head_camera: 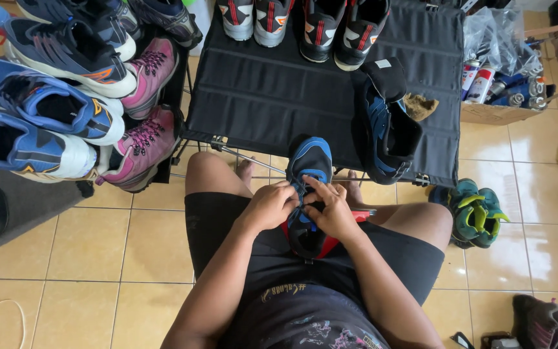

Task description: The person sits on a low stool and laces a blue and black shoe placed on a red shoe tree. They thread the laces through the eyelets and tie them into a knot.

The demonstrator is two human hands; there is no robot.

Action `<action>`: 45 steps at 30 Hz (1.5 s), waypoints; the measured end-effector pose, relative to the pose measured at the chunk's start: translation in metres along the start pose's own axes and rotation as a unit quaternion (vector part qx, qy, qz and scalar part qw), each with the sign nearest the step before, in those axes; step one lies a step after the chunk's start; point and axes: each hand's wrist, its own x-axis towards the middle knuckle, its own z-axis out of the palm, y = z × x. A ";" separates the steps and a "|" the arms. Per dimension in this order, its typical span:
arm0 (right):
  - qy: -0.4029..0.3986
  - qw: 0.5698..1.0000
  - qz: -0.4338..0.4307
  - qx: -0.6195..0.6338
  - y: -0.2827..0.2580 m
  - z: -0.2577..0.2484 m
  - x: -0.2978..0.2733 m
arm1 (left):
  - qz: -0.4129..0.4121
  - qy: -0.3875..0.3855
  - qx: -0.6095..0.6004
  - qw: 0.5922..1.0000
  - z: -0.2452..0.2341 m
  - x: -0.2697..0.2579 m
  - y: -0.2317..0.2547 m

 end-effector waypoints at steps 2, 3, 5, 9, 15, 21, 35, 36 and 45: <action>0.001 1.000 -0.007 -0.004 0.001 0.001 -0.001 | -0.004 0.019 -0.016 1.000 0.002 0.000 -0.002; 0.002 1.000 -0.006 -0.003 0.002 0.002 -0.001 | -0.004 0.018 -0.016 1.000 0.003 0.002 -0.003; 0.008 1.000 -0.017 -0.001 0.004 0.004 0.000 | -0.049 0.016 -0.069 0.996 0.004 0.004 -0.007; 0.030 0.999 -0.029 -0.013 0.014 0.012 -0.001 | -0.066 0.014 -0.102 0.992 0.004 0.003 -0.007; 0.052 0.997 -0.039 0.035 0.027 0.021 -0.005 | -0.117 0.001 -0.197 0.973 0.018 0.006 -0.008; 0.056 0.995 -0.043 0.066 0.031 0.014 -0.009 | -0.133 -0.018 -0.120 0.984 0.025 0.010 -0.005; 0.267 0.919 -0.040 0.286 0.062 -0.082 -0.052 | -0.027 0.232 0.080 0.969 0.077 0.014 0.006; 0.267 0.920 -0.041 0.285 0.068 -0.092 -0.059 | -0.026 0.233 0.080 0.969 0.076 0.013 0.009; 0.527 0.729 0.072 0.431 0.128 -0.196 -0.142 | 0.018 0.302 0.012 0.953 0.060 0.004 0.022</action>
